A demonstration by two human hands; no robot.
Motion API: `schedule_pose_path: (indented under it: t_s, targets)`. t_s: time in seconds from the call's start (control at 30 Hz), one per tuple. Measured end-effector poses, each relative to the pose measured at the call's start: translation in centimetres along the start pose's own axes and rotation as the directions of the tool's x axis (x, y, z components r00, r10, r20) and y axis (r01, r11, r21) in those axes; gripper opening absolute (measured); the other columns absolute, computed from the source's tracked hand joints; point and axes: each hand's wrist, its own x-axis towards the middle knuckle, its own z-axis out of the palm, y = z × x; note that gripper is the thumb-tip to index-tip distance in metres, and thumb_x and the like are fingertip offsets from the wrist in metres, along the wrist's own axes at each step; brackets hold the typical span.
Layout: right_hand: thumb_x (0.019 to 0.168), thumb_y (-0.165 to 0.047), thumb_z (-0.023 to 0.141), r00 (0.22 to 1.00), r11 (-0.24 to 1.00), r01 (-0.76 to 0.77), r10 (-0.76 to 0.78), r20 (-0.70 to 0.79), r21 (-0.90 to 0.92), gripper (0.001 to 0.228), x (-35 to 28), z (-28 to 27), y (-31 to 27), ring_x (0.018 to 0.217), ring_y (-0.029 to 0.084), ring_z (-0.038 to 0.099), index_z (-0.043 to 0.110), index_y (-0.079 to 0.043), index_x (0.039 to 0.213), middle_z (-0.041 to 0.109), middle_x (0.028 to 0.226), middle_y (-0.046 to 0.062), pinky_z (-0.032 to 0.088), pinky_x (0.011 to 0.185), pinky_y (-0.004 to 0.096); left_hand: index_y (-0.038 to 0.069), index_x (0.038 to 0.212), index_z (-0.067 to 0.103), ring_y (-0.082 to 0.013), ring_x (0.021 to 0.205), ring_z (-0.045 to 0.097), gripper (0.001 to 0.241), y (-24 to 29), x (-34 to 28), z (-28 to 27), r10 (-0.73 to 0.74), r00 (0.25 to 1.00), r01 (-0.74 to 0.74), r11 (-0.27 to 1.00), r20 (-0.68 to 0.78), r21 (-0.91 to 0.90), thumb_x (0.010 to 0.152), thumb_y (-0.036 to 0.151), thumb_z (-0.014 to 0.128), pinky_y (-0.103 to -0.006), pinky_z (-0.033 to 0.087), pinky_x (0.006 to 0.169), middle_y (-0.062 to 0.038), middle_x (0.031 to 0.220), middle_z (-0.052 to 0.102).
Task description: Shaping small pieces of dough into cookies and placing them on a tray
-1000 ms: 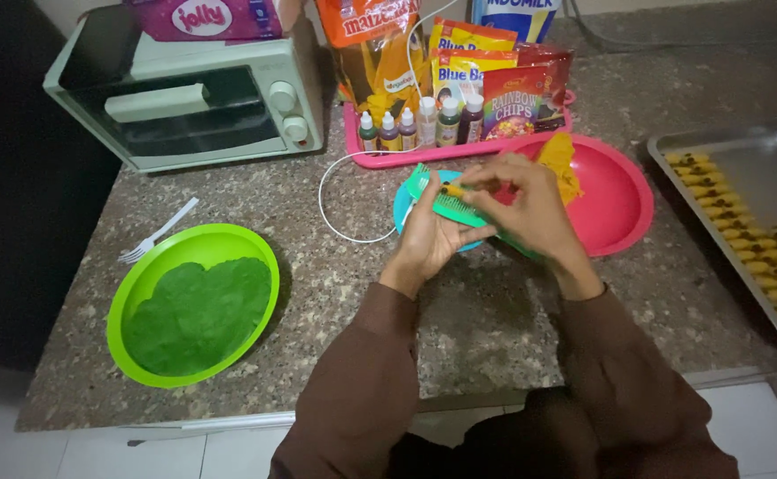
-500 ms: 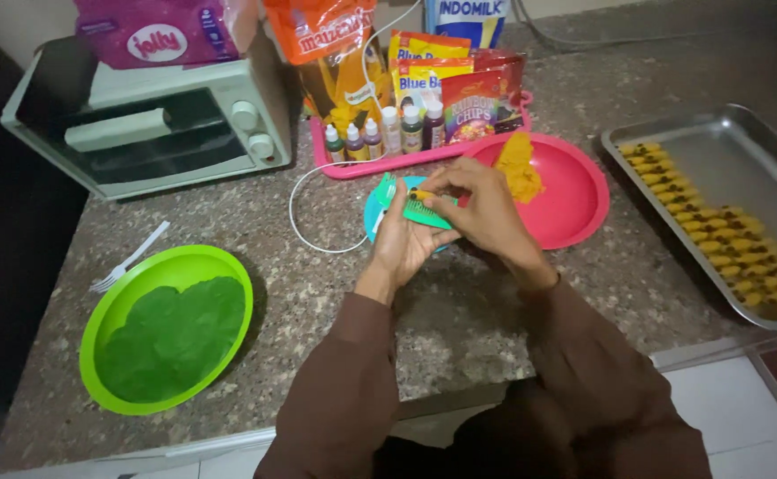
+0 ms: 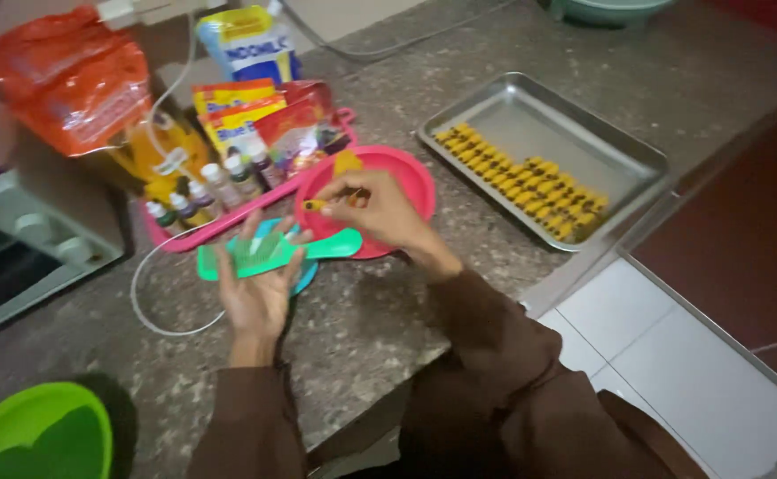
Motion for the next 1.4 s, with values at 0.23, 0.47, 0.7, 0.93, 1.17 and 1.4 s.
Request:
schedule_pose_path:
  t_s: [0.23,0.47,0.7,0.93,1.17,1.4]
  targets:
    - [0.082,-0.019,0.089,0.995,0.953,-0.084,0.064,-0.080,-0.290,0.027,-1.6,-15.8,-0.5,0.083,0.015,0.064,0.080,-0.009,0.105,0.074,0.086,0.008,0.050,0.076,0.028,0.015,0.150,0.050,-0.0511,0.113,0.066,0.069,-3.7,-0.1,1.8,-0.106,0.994,0.108,0.993,0.035,-0.046,0.098,0.060,0.046,-0.0458,0.068,0.081,-0.031,0.137,0.059]
    - [0.086,-0.010,0.088,0.958,0.780,-0.285,0.224,-0.176,-0.557,0.018,-2.2,-29.6,3.7,0.075,0.030,0.067,0.081,-0.005,0.102,0.073,0.080,0.016,0.050,0.074,0.039,0.010,0.149,0.048,-0.0555,0.114,0.063,0.070,-8.4,0.4,4.3,-0.252,0.964,0.257,0.965,0.090,-0.057,0.100,0.059,0.044,-0.0481,0.067,0.080,-0.037,0.140,0.054]
    - [0.079,-0.013,0.091,0.935,0.621,-0.302,0.340,-0.098,-0.723,0.019,-2.0,-34.8,11.4,0.069,0.036,0.070,0.083,-0.007,0.095,0.073,0.073,0.018,0.052,0.068,0.043,0.010,0.151,0.044,-0.0578,0.115,0.062,0.073,-7.7,-0.5,4.8,-0.289,0.951,0.291,0.957,0.110,0.001,0.099,0.061,0.045,-0.0481,0.068,0.080,-0.039,0.141,0.051]
    - [0.081,-0.018,0.083,0.862,0.547,-0.385,0.502,-0.077,-0.743,0.017,-2.2,-35.1,12.8,0.088,0.039,0.074,0.085,-0.020,0.098,0.079,0.087,0.013,0.055,0.081,0.047,0.006,0.153,0.040,-0.0576,0.114,0.062,0.074,-7.3,-0.7,4.6,-0.288,0.948,0.290,0.957,0.138,0.003,0.101,0.060,0.042,-0.0472,0.068,0.080,-0.040,0.142,0.049]
    - [0.084,-0.015,0.078,0.859,0.554,-0.357,0.511,-0.031,-0.752,0.019,-1.9,-34.2,11.2,0.094,0.045,0.073,0.083,-0.014,0.102,0.079,0.092,0.018,0.054,0.085,0.052,0.006,0.154,0.038,-0.0585,0.115,0.061,0.075,-7.3,-0.8,3.7,-0.277,0.947,0.283,0.959,0.164,-0.008,0.102,0.060,0.040,-0.0483,0.068,0.081,-0.041,0.142,0.048]
    - [0.090,-0.002,0.076,0.817,0.559,-0.446,0.573,-0.063,-0.699,0.013,-1.6,-32.9,8.3,0.081,0.015,0.074,0.086,-0.009,0.095,0.080,0.087,0.011,0.060,0.070,0.032,0.001,0.157,0.034,-0.0623,0.114,0.058,0.074,-6.5,-1.0,4.6,-0.289,0.939,0.297,0.955,0.188,-0.020,0.104,0.051,0.046,-0.0446,0.066,0.081,-0.039,0.145,0.048]
